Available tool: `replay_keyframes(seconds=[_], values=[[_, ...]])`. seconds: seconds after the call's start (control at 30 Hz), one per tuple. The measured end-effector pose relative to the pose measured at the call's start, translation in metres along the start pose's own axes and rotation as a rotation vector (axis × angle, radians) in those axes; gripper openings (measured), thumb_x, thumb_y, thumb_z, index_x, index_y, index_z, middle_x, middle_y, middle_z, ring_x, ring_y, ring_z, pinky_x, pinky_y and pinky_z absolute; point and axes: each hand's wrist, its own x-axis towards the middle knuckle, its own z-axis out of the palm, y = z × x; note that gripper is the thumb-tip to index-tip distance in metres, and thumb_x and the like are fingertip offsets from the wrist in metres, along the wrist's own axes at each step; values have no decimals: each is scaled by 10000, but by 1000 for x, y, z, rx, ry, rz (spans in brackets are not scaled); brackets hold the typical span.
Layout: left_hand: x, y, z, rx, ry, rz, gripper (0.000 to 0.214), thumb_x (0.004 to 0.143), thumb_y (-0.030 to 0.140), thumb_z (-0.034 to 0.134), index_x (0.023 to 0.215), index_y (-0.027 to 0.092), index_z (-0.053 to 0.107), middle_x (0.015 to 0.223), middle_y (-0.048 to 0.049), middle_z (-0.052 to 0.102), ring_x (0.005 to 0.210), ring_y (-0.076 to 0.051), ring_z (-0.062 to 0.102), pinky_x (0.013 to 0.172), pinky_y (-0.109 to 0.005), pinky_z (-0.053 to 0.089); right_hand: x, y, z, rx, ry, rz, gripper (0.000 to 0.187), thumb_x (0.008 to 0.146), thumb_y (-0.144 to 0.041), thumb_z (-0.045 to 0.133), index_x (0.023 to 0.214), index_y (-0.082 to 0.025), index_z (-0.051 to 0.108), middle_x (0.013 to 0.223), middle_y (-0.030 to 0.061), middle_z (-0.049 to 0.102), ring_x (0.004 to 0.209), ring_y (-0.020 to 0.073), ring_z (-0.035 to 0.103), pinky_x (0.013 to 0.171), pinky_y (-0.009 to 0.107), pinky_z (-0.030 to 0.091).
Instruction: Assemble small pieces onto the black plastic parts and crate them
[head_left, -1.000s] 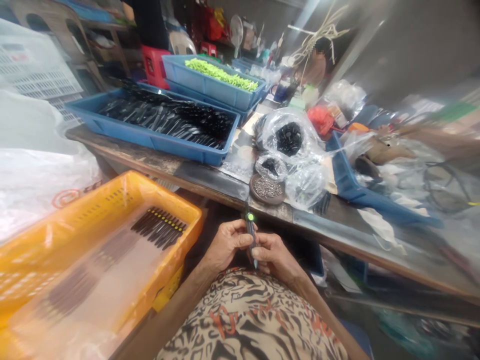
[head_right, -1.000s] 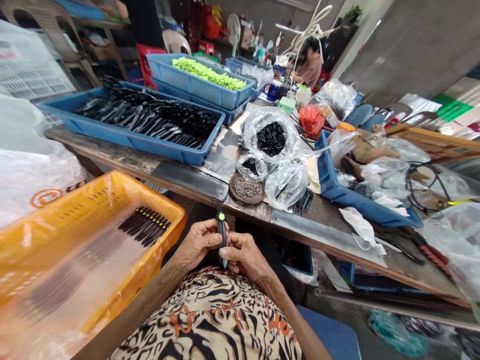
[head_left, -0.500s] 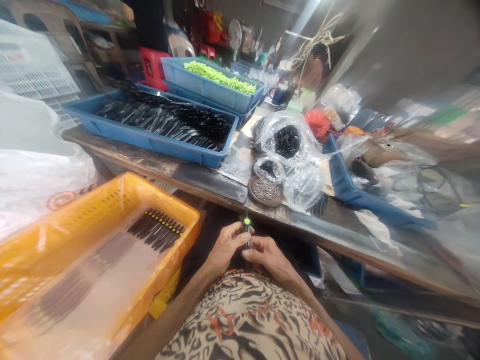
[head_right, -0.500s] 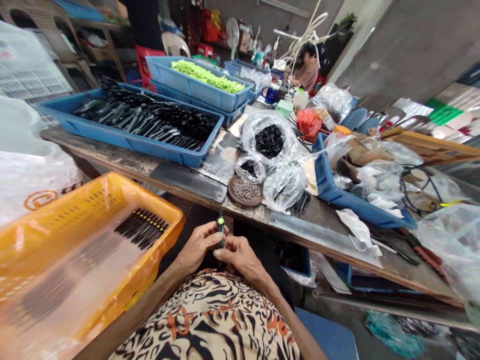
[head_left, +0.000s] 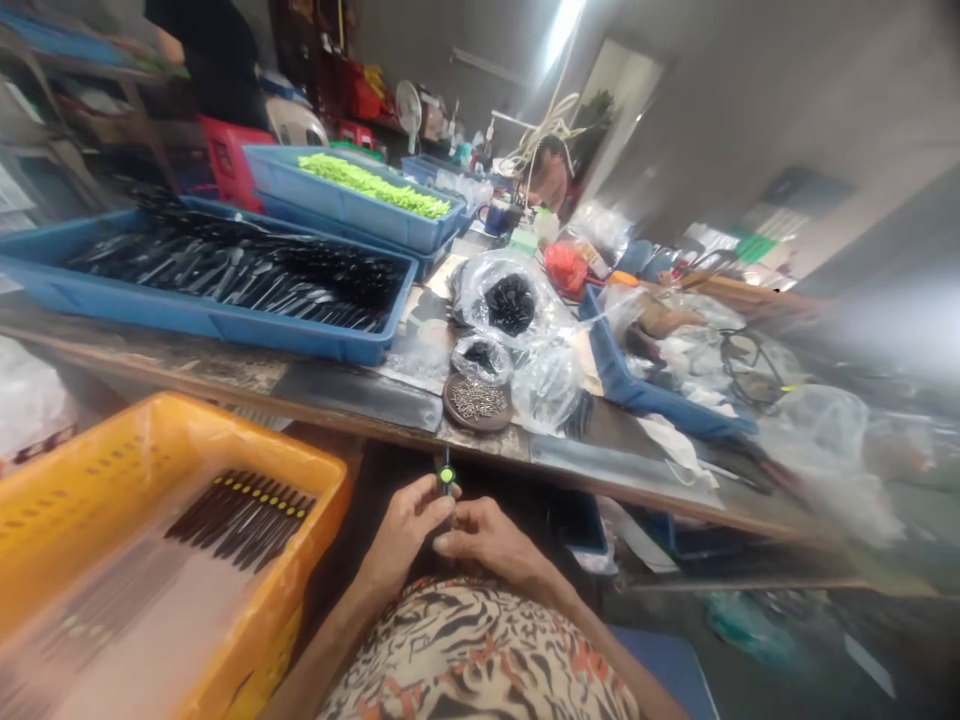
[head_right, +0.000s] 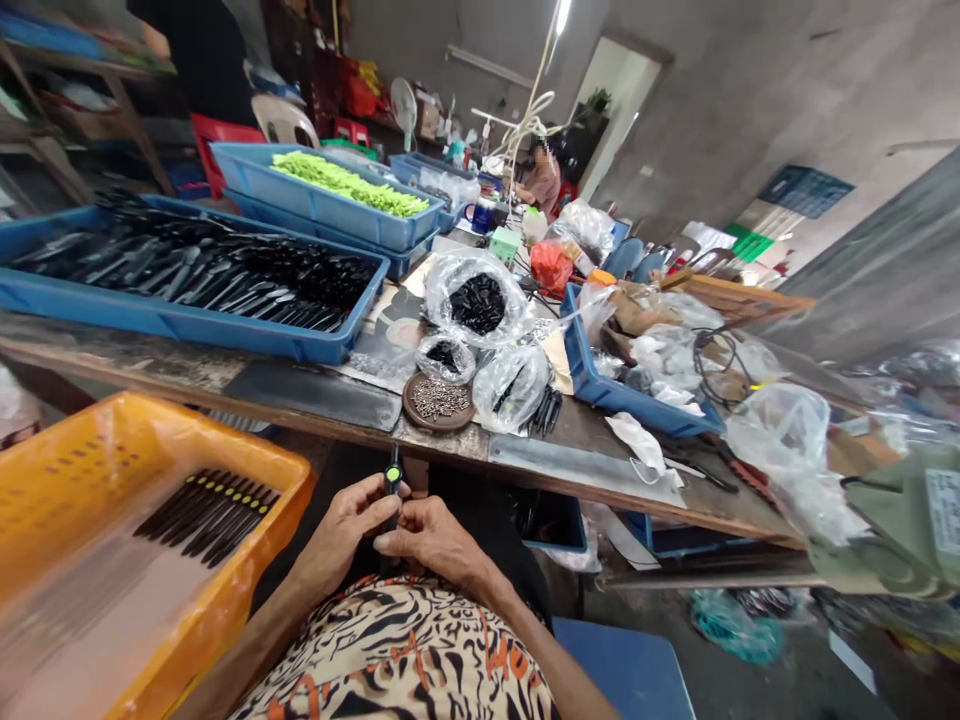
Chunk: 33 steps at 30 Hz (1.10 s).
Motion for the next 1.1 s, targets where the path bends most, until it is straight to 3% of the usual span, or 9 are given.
replay_keyframes(seconds=[0.37,0.77,1.1], values=[[0,-4,1,-24,-24,-32,285,786,357,582,968,142,623,737,-12,601,659,-147,538,626,-256,434,2,9,-2,-13,-1,-6,384,692,-489,692,643,-126,575,536,-36,511,421,58,393,404,193,282],[1,-5,-1,66,-63,12,260,797,322,566,955,125,630,844,-47,633,788,-178,551,718,-269,424,2,10,-4,-57,15,15,272,710,-377,671,654,-125,587,560,-33,513,467,69,412,454,202,290],[1,-5,1,78,-74,22,251,789,314,563,942,132,640,798,-35,627,765,-180,547,699,-268,424,3,15,-8,-45,7,31,312,678,-403,703,607,-134,561,507,-53,469,438,63,391,427,198,265]])
